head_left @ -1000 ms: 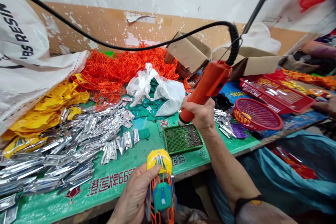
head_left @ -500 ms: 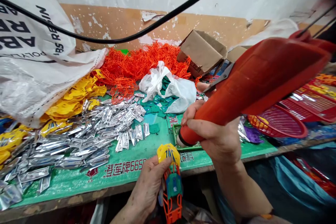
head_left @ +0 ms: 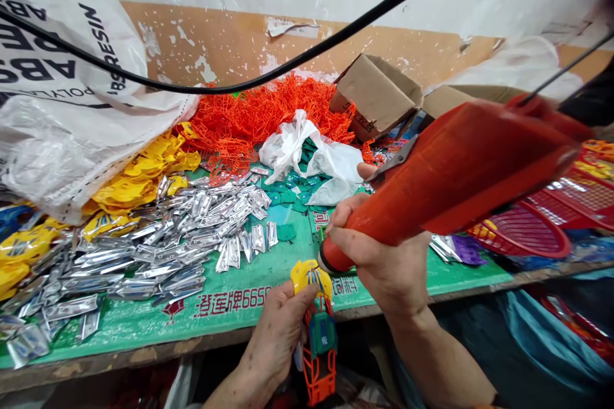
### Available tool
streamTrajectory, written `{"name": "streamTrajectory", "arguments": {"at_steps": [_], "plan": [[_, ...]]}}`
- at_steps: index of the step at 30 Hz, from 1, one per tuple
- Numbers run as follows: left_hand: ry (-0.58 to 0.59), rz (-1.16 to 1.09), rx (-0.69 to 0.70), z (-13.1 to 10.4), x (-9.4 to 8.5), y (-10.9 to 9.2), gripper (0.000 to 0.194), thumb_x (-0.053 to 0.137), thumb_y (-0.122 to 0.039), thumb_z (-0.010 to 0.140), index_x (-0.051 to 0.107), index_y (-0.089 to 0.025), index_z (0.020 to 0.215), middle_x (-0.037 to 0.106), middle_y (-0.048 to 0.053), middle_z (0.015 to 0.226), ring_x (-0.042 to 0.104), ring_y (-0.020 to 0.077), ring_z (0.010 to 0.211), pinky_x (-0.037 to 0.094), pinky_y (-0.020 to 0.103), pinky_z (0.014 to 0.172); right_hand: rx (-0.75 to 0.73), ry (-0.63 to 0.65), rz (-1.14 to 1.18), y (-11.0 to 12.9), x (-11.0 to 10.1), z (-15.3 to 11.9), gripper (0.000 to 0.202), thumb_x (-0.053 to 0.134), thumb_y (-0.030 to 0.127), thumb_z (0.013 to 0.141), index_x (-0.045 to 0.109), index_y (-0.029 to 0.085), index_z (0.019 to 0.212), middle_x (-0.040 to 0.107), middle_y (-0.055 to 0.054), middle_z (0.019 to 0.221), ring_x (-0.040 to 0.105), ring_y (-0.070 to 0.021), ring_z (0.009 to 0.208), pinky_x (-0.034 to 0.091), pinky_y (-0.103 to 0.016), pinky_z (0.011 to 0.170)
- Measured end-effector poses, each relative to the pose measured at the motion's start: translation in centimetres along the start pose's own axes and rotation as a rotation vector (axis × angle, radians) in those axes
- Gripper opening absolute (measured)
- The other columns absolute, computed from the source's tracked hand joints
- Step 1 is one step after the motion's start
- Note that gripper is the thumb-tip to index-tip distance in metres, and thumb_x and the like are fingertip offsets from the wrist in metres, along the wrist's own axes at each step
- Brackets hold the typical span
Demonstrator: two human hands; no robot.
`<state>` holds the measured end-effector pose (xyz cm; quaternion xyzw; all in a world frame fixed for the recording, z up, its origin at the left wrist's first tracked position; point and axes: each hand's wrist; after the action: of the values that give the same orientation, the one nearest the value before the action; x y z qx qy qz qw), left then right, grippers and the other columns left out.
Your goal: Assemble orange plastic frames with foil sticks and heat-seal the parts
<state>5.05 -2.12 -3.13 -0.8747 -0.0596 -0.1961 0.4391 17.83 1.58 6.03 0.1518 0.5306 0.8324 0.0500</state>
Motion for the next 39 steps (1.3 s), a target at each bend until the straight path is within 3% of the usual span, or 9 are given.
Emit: {"name": "streamTrajectory", "arguments": {"at_steps": [7,18,26,39], "plan": [[0.003,0.013,0.003,0.3,-0.2,0.2,0.041,0.075,-0.053,0.072,0.062,-0.014,0.072,0.053,-0.003,0.054,0.039,0.0066,0.044,0.032,0.02,0.043,-0.003,0.008,0.029,-0.3,0.2,-0.1,0.017,0.073,0.01,0.067,0.061,0.021,0.07,0.063,0.002,0.075,0.056,-0.0163,0.066,0.05,-0.034,0.063],[-0.015,0.016,-0.02,-0.3,0.2,-0.4,0.038,0.079,-0.049,0.068,0.062,-0.014,0.068,0.051,-0.004,0.05,0.038,0.0052,0.04,0.03,0.017,0.039,0.005,0.003,0.06,-0.5,0.1,-0.4,0.016,0.074,0.011,0.068,0.061,0.02,0.072,0.063,0.002,0.074,0.056,-0.0155,0.065,0.049,-0.033,0.062],[-0.029,-0.025,-0.044,-0.4,0.2,-0.5,0.038,0.083,-0.046,0.062,0.064,-0.013,0.067,0.055,-0.003,0.052,0.043,0.0065,0.041,0.036,0.018,0.039,0.023,0.009,0.096,-0.8,-0.1,-0.6,0.022,0.074,0.011,0.066,0.061,0.021,0.081,0.062,0.002,0.073,0.057,-0.0152,0.063,0.05,-0.033,0.063],[0.009,0.137,0.074,0.0,-1.0,0.9,0.038,0.077,-0.05,0.071,0.064,-0.014,0.071,0.048,-0.005,0.05,0.036,0.0049,0.04,0.03,0.016,0.039,0.039,0.046,0.223,-1.4,-0.6,-1.3,0.039,0.072,0.01,0.067,0.055,0.023,0.1,0.06,0.006,0.069,0.058,-0.0143,0.06,0.05,-0.033,0.063]]}}
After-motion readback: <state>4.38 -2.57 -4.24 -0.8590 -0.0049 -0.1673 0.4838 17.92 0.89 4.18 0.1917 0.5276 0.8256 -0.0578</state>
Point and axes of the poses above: each hand's wrist, its own z-axis towards the middle knuckle, its own x-axis out of the palm, y = z × x
